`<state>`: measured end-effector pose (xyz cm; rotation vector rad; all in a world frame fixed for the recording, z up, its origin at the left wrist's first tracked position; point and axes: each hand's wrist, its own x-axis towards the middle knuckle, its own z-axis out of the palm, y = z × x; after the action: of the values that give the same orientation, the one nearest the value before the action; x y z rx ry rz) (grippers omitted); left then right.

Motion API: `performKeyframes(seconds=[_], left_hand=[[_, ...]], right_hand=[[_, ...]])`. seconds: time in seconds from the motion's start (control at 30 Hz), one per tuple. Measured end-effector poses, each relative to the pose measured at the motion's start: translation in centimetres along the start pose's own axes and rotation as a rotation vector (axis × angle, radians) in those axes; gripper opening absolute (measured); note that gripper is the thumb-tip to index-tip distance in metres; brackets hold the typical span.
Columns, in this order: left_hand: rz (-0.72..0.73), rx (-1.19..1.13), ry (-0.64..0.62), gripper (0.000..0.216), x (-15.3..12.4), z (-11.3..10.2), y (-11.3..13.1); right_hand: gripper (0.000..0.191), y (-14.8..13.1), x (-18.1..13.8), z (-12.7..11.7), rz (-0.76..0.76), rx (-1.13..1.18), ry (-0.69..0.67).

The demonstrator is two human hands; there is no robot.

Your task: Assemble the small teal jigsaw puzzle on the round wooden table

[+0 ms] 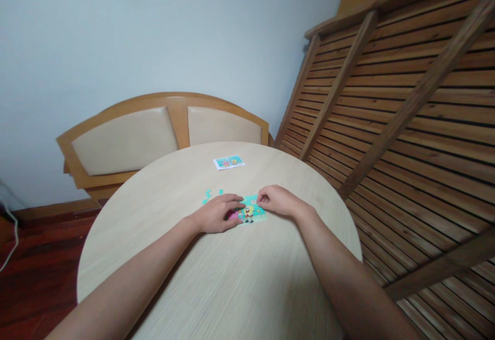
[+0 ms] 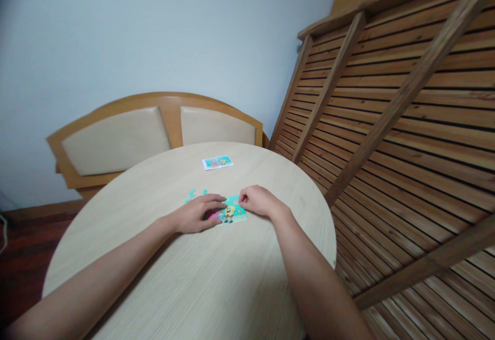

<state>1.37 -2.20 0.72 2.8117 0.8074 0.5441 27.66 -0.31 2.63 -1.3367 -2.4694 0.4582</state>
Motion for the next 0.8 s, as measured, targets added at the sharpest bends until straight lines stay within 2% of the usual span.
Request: performKeyframes(seconds=[0.17,0.37,0.5,0.7,0.8], left_hand=[[-0.241,0.164,0.135,0.041,-0.4,0.0,-2.9],[-0.291,0.214,0.074,0.038,-1.2,-0.1,-5.3],[-0.331,0.217,0.091,0.033,-1.9,-1.2,-6.0],[-0.662,0.205,0.175,0.039,-3.8,-3.0,-8.1],[-0.701,0.143,0.162,0.043,-4.0,-2.8,-8.6]], right_hand=[[0.017,0.8,0.3,0.6,-0.030,0.002,0.054],[0.019,1.3,0.3,0.7,-0.069,0.011,0.075],[0.019,1.3,0.2,0.7,-0.085,0.032,0.081],[0.020,1.2,0.1,0.6,-0.082,0.049,0.081],[0.020,1.0,0.1,0.6,-0.078,0.057,0.069]])
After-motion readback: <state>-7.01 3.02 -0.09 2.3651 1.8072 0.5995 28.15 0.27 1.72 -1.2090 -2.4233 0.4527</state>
